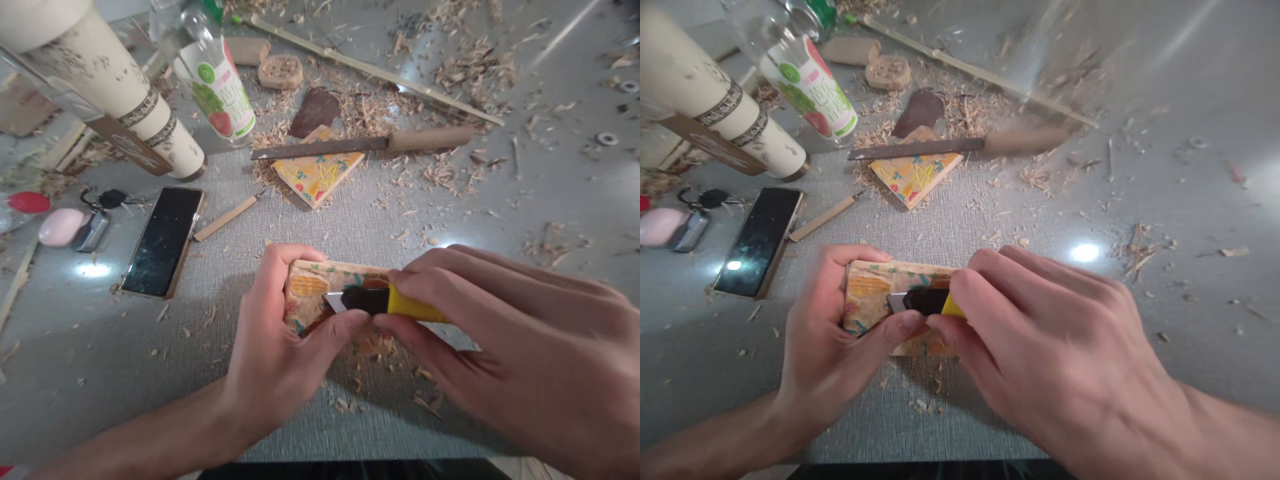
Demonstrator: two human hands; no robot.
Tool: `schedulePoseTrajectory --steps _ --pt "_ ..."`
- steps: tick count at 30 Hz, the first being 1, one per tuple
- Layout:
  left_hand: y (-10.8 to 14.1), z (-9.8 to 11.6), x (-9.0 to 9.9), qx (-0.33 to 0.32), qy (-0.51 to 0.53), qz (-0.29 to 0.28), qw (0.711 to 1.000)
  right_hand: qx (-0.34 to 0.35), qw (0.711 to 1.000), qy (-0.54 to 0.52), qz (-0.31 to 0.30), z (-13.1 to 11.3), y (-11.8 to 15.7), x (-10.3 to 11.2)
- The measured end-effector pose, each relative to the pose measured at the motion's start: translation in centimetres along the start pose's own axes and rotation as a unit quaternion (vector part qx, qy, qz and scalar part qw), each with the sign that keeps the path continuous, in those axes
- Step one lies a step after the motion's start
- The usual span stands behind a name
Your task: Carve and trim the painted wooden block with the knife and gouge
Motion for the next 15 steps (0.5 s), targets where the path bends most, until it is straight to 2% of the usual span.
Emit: schedulePoseTrajectory --steps 6,10,15 --pt "-0.3 -0.8 0.2 0.045 0.018 0.009 0.999 0.032 0.998 0.053 0.011 -0.3 -0.2 0.3" --pt "-0.8 -1.0 0.0 0.072 0.027 0.002 0.997 0.052 0.998 0.037 -0.001 0.1 -0.3 -0.2" --pt "-1.1 -1.3 -0.1 0.091 0.052 -0.005 0.994 0.037 0.999 0.027 -0.023 0.8 -0.2 -0.7"
Point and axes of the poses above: each hand's wrist, its own y-axis away from the middle knuckle, its own x-axis out of the back of the hand, z = x × y, the point moved 10 cm from there along -y, towards the middle knuckle, and after that the axes turned 2 degrees about x, right-handed, at the moved point
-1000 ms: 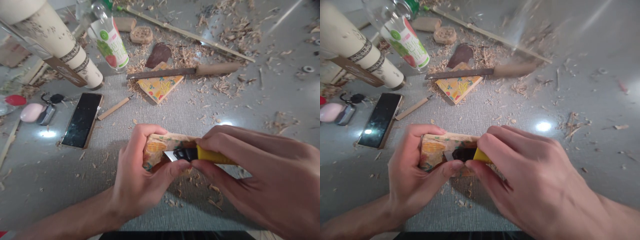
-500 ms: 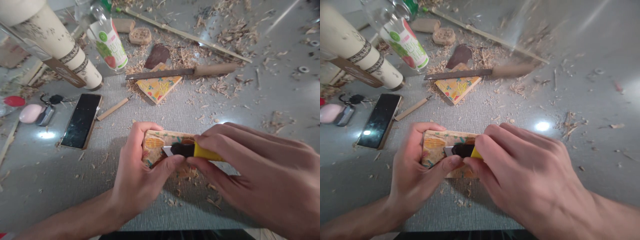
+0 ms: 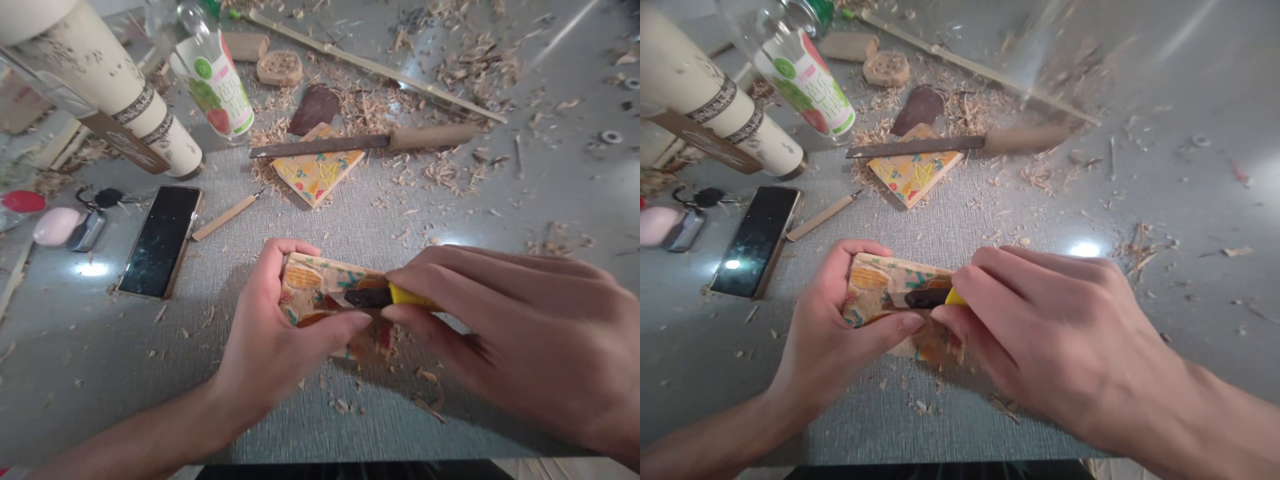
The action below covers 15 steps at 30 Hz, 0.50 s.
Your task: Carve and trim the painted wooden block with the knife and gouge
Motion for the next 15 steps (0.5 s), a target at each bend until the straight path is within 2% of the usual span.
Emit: schedulePoseTrajectory --steps 15 --pt "0.70 -0.49 0.04 -0.009 -0.031 0.001 0.999 0.002 1.000 -0.024 -0.002 -0.09 0.00 -0.45"
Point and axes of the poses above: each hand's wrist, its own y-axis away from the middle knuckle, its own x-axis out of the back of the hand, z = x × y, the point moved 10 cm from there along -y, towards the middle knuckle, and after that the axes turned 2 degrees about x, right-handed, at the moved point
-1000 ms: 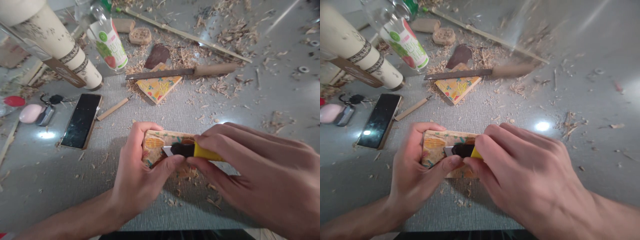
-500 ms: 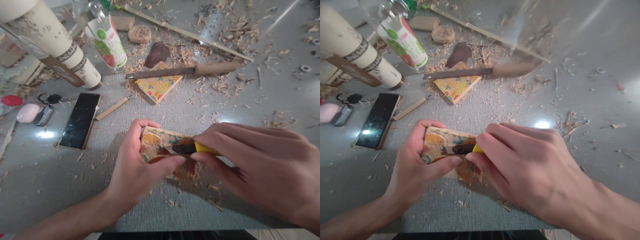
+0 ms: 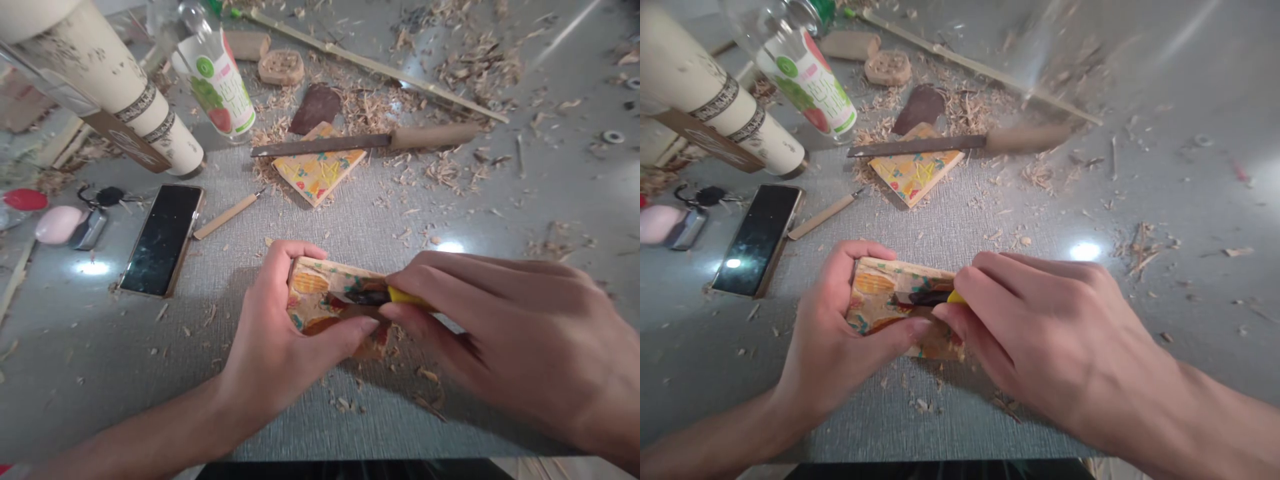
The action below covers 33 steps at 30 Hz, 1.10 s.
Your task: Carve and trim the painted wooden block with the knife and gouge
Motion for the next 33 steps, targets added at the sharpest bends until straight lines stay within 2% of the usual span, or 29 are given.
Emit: schedulePoseTrajectory --steps 10,14,21,26,29,33 --pt "-0.1 -0.7 -1.1 0.007 0.007 -0.060 0.998 0.026 0.994 -0.079 -0.071 1.1 -0.2 -1.2" --pt "-0.3 -1.5 -1.4 0.031 0.004 -0.078 0.996 0.006 0.991 -0.100 -0.085 1.5 0.1 -2.0" --pt "-0.4 -1.6 -1.4 0.026 -0.021 -0.072 0.997 -0.026 0.980 -0.141 -0.136 2.1 0.2 -3.3" --pt "-0.4 -2.3 -1.6 0.052 -0.009 -0.097 0.994 -0.067 0.963 -0.199 -0.171 3.0 0.5 -4.4" --pt "-0.4 -2.4 -1.7 0.066 0.019 -0.103 0.992 -0.064 0.962 -0.210 -0.161 2.9 0.4 -4.3" --pt "-0.4 -2.4 -1.6 0.075 0.023 -0.092 0.993 -0.029 0.985 -0.141 -0.091 2.1 0.0 -2.8"
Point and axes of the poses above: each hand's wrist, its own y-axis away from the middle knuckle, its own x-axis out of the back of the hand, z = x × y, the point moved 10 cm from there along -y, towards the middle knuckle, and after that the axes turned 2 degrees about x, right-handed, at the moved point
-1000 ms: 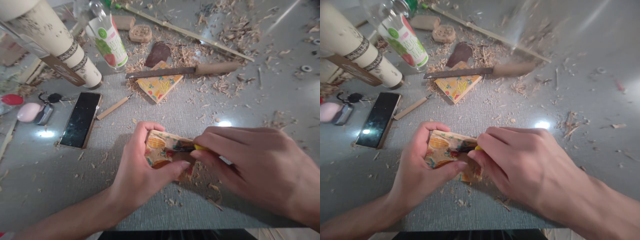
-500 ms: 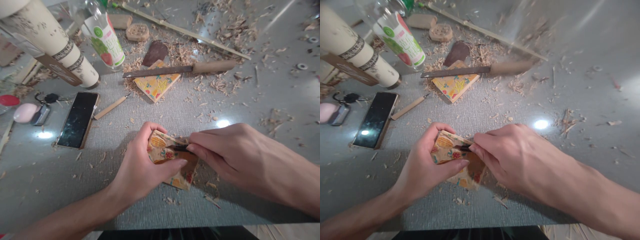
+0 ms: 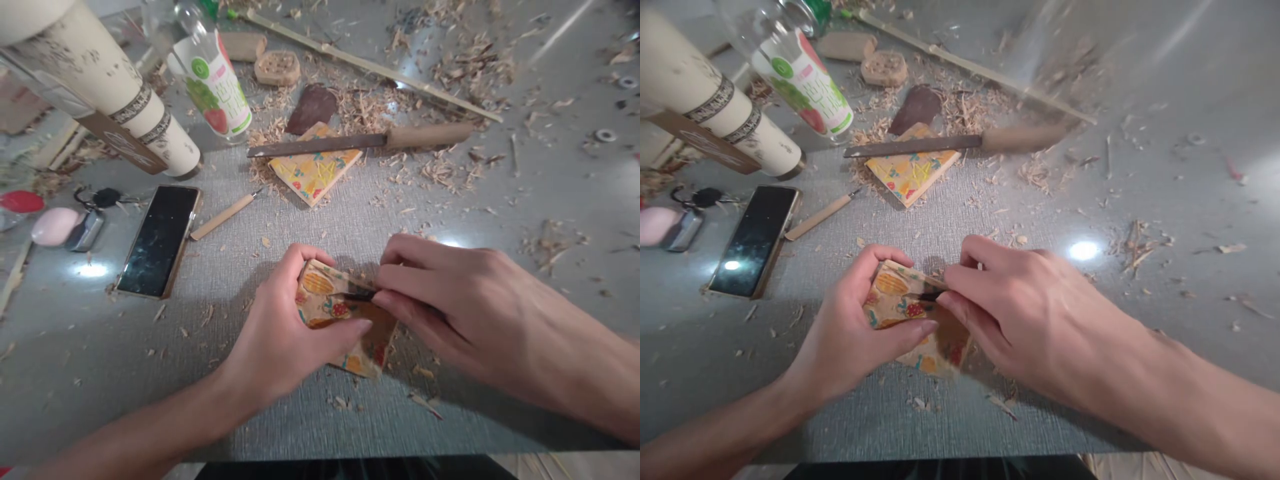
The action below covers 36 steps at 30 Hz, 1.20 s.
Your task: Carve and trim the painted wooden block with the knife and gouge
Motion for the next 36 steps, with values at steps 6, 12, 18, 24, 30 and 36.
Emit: schedulePoseTrajectory --steps 6,12,18,24,30,36 --pt "0.1 0.3 0.6 -0.023 -0.056 0.032 0.998 -0.015 1.000 -0.014 0.016 -0.8 -0.2 0.2" --pt "0.2 0.2 0.5 -0.033 -0.067 0.026 0.997 -0.057 0.997 -0.038 0.026 -0.5 -0.3 0.2" --pt "0.2 0.3 0.4 -0.025 -0.059 0.023 0.998 -0.075 0.996 -0.054 0.020 0.7 0.1 0.4" --pt "0.1 0.3 0.6 -0.019 -0.031 0.028 0.999 -0.063 0.997 -0.020 0.047 1.1 0.2 1.7" --pt "0.0 0.6 0.4 -0.019 -0.013 0.020 1.000 -0.022 0.998 0.028 0.061 -0.2 0.6 1.5" --pt "0.1 0.7 0.4 -0.028 -0.028 0.024 0.999 -0.013 0.996 0.058 0.074 -0.5 1.1 1.2"
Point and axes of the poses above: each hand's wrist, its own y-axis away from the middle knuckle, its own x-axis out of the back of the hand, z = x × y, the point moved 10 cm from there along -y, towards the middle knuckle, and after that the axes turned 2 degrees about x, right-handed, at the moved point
